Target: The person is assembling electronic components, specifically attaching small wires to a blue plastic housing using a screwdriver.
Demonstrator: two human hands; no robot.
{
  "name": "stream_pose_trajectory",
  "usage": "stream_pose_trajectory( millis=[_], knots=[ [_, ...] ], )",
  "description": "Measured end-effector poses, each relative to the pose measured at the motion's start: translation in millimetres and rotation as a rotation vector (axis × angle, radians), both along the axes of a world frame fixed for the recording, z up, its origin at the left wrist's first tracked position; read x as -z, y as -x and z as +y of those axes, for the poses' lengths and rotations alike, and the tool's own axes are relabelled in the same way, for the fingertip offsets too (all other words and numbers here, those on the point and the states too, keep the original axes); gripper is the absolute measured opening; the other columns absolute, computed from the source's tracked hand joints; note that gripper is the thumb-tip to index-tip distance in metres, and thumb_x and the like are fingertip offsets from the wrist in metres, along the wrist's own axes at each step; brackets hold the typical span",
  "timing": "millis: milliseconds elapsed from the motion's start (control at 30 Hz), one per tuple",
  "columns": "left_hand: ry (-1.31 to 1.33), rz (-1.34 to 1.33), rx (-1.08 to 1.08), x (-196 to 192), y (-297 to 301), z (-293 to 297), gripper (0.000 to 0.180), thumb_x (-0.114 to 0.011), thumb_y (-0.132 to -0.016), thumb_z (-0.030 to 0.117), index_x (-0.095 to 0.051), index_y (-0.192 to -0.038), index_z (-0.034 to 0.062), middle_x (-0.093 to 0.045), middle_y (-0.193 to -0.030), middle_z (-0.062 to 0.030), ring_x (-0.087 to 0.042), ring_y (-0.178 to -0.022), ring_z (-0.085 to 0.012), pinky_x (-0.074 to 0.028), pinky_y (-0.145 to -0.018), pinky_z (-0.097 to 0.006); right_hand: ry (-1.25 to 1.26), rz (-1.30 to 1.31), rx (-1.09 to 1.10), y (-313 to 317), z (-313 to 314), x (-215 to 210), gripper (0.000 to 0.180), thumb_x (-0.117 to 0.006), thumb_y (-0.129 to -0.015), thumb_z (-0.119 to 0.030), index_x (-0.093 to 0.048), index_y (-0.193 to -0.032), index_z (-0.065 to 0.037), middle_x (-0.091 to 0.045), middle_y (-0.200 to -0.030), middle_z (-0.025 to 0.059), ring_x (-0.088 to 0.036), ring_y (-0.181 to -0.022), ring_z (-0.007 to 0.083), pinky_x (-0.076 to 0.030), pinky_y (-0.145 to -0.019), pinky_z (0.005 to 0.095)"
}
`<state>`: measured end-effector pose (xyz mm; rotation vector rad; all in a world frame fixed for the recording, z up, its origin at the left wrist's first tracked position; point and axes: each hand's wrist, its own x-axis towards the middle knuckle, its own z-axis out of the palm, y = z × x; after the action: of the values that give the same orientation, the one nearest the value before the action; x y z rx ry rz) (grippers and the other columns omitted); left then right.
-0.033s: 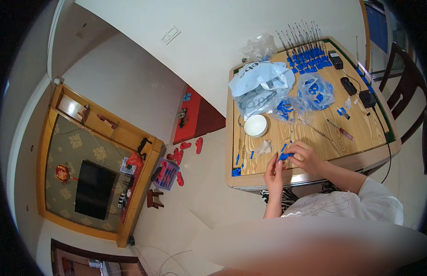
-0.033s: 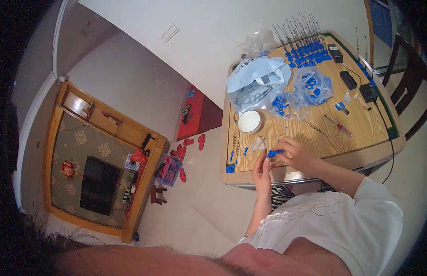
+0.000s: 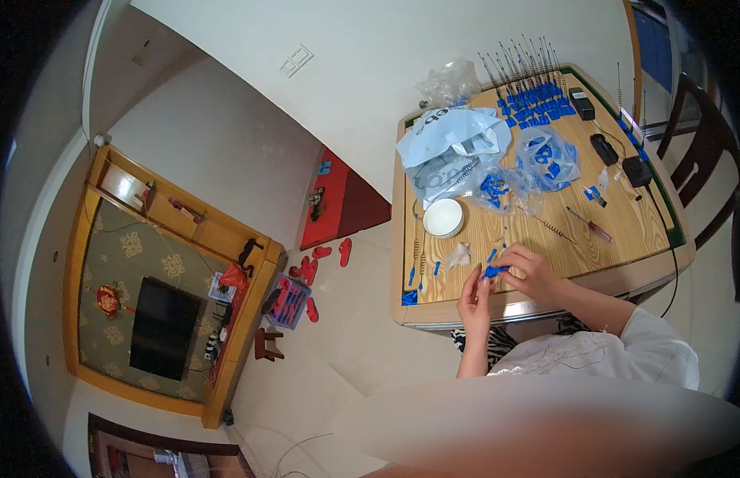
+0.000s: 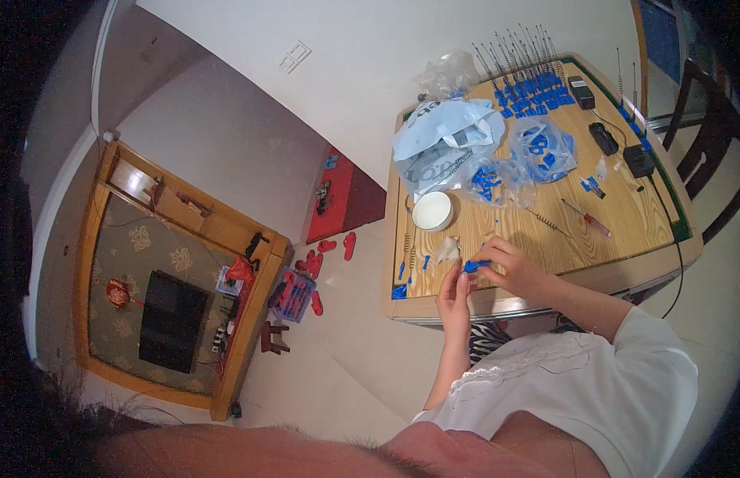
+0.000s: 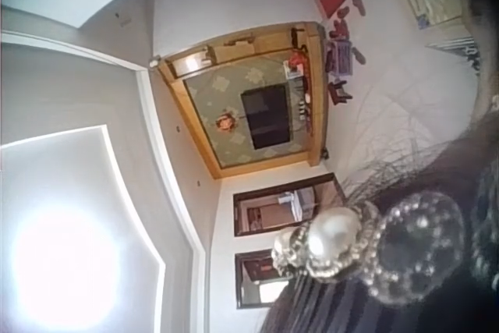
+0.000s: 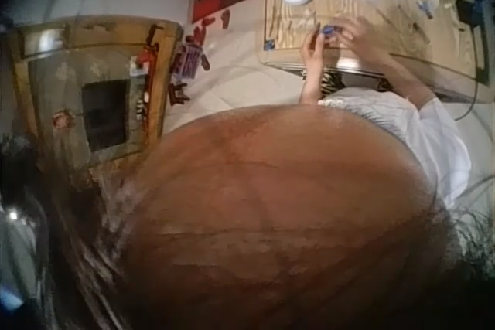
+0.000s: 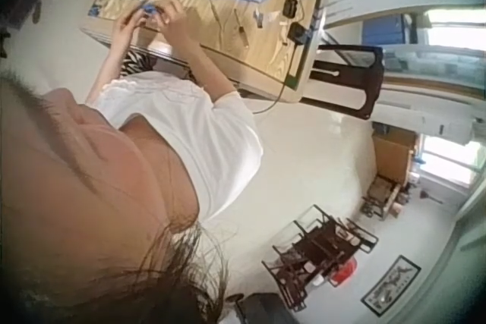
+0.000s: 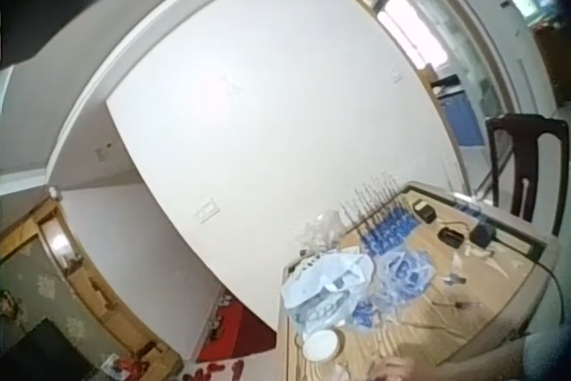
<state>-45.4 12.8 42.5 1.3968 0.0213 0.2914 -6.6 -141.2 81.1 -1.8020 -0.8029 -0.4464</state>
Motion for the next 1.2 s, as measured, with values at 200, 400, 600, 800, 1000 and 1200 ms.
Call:
stream_pose_trajectory(
  millis=[200,400,600,800,1000,1200],
  knots=[
    [0.014,0.046,0.087,0.3,0.5,5.7,0.034,-0.053,-0.092,0.012,-0.051,-0.123,-0.0018,-0.058,-0.111,-0.0101,-0.058,-0.093,-0.0153,-0.051,-0.077,-0.029,0.003,-0.048,0.01,-1.1,-0.7,6.1,0.021,-0.066,-0.074,0.001,-0.06,-0.094,-0.004,-0.056,-0.091,0.0092,-0.058,-0.086,0.024,-0.048,-0.073,0.031],
    [0.37,0.165,0.178,2.5,-4.1,12.6,0.032,-0.05,-0.094,0.019,-0.053,-0.118,-0.0021,-0.061,-0.107,-0.012,-0.06,-0.09,-0.0169,-0.051,-0.077,-0.029,-0.095,0.094,-0.048,-1.1,-2.9,5.7,0.024,-0.066,-0.071,0.003,-0.059,-0.093,-0.002,-0.058,-0.09,0.0092,-0.059,-0.086,0.0226,-0.048,-0.075,0.0311],
    [0.498,0.242,0.465,22.5,-13.9,18.0,0.029,-0.05,-0.093,0.019,-0.056,-0.113,-0.0021,-0.063,-0.097,-0.01,-0.063,-0.082,-0.0167,-0.054,-0.072,-0.03,-0.126,0.065,-0.116,-9.8,-5.2,19.8,0.026,-0.066,-0.068,0.003,-0.059,-0.093,-0.002,-0.061,-0.089,0.0104,-0.06,-0.089,0.0225,-0.048,-0.077,0.0317],
    [0.489,0.342,0.348,57.4,-32.5,3.5,0.027,-0.057,-0.088,0.006,-0.056,-0.114,-0.0014,-0.063,-0.096,-0.0084,-0.062,-0.08,-0.0145,-0.054,-0.071,-0.027,0.101,0.005,0.058,-22.9,-24.3,72.7,0.028,-0.065,-0.071,0.0,-0.058,-0.098,-0.001,-0.059,-0.095,0.0119,-0.058,-0.095,0.0273,-0.046,-0.082,0.0343],
    [0.612,0.418,0.222,93.0,-45.2,-5.1,0.035,-0.057,-0.087,0.004,-0.05,-0.121,-0.0002,-0.062,-0.099,-0.0096,-0.062,-0.08,-0.0162,-0.055,-0.071,-0.027,0.034,0.205,0.111,-8.0,-21.8,76.8,0.048,-0.071,-0.07,-0.013,-0.052,-0.112,-0.002,-0.053,-0.106,0.0158,-0.053,-0.101,0.0312,-0.043,-0.087,0.0373],
    [0.604,0.459,0.205,96.5,-48.7,-13.2,0.038,-0.058,-0.087,0.005,-0.048,-0.123,-0.0002,-0.061,-0.102,-0.0109,-0.062,-0.083,-0.0173,-0.054,-0.071,-0.028,0.189,0.161,0.146,-21.3,-24.6,84.0,0.049,-0.074,-0.068,-0.02,-0.052,-0.108,-0.002,-0.052,-0.103,0.015,-0.051,-0.098,0.0317,-0.041,-0.083,0.0388]
  ],
)
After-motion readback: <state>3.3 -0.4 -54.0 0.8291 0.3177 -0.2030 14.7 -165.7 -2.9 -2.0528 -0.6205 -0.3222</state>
